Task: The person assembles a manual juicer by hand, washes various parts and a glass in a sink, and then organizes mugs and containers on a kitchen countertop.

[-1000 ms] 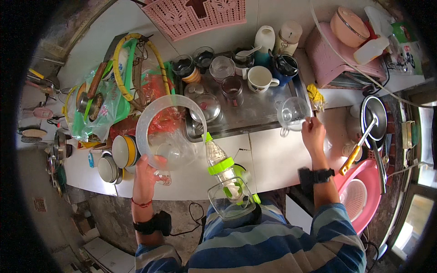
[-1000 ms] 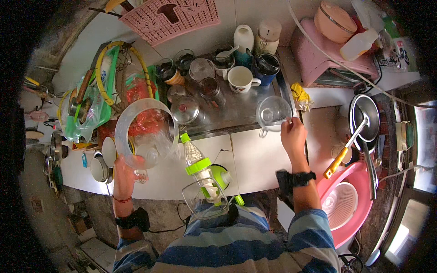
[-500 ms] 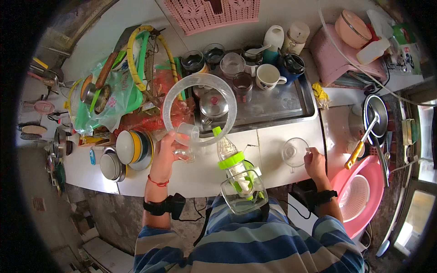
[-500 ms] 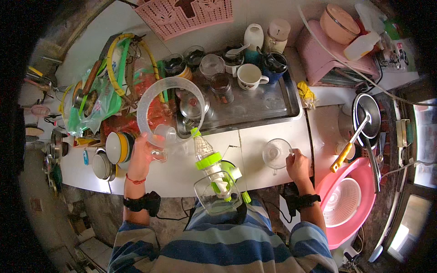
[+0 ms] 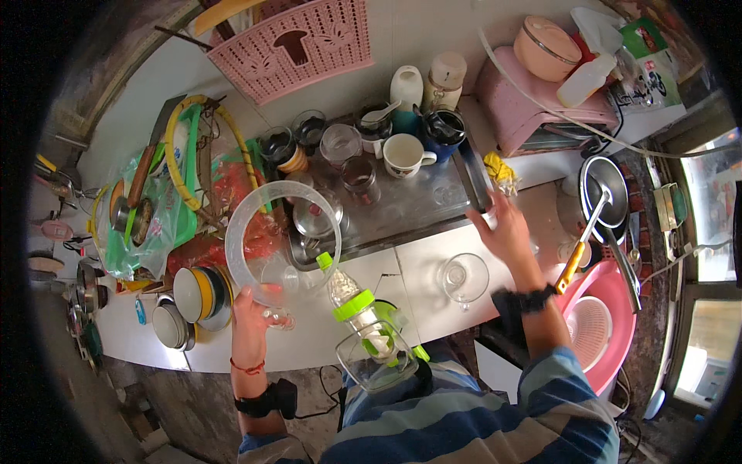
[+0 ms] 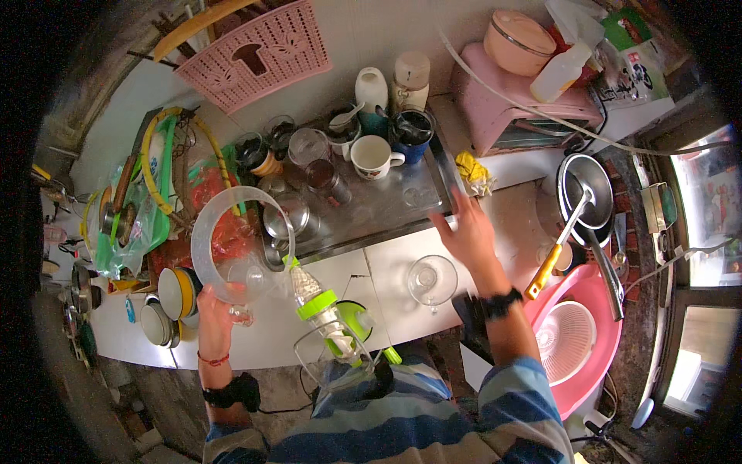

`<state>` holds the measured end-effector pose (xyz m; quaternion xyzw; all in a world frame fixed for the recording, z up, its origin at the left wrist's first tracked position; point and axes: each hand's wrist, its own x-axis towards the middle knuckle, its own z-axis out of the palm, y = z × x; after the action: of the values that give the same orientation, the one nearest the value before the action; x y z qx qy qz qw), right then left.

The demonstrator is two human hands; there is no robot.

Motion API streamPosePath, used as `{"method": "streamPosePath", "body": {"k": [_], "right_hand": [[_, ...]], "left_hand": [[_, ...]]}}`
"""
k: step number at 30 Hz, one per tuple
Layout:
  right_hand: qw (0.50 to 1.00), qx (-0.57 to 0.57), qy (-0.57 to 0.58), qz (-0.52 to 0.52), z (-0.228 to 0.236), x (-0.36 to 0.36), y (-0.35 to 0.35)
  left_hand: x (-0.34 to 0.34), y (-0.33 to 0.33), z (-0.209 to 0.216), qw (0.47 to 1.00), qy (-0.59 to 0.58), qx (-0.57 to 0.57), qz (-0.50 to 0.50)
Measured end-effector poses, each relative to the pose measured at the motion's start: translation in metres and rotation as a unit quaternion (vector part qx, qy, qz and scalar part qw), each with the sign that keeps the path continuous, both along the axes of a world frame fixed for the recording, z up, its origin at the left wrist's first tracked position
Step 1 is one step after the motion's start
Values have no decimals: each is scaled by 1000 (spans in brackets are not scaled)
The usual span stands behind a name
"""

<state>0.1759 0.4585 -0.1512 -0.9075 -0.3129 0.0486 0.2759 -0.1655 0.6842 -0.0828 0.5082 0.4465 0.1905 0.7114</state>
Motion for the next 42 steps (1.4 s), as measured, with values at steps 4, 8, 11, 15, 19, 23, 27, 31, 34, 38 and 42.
{"method": "streamPosePath", "body": {"k": [4,8,11,15,19,23,27,31,34,38,42], "right_hand": [[990,130,-57,-2,-22,53,73],[985,146,-72,-62,-40,69,113],[979,172,-82,-73,-60,75,125],[973,207,-54,-82,-68,77,133],[971,217,-19,-97,-60,80,128],[962,254,-64,-82,-54,83,116],[958,265,-57,-96,-20,69,102],[927,328,-117,-138,-5,63,58],[921,269,-142,-241,-1,59,10],[905,140,-219,-336,-19,65,-38],[896,118,-208,-374,-45,67,-58]], "left_hand": [[4,-7,4,999,25,23,-29],[3,-18,11,1000,12,20,-8],[1,-23,10,999,7,18,28],[1,-26,12,999,27,25,33],[8,-26,16,998,41,37,30],[0,-20,8,999,27,22,-5],[4,-17,5,998,-2,45,-36],[17,-15,16,998,-3,57,-22],[30,-7,15,996,-14,55,-63],[46,-7,19,995,-30,55,-82],[51,-11,19,996,-49,24,-71]]}}
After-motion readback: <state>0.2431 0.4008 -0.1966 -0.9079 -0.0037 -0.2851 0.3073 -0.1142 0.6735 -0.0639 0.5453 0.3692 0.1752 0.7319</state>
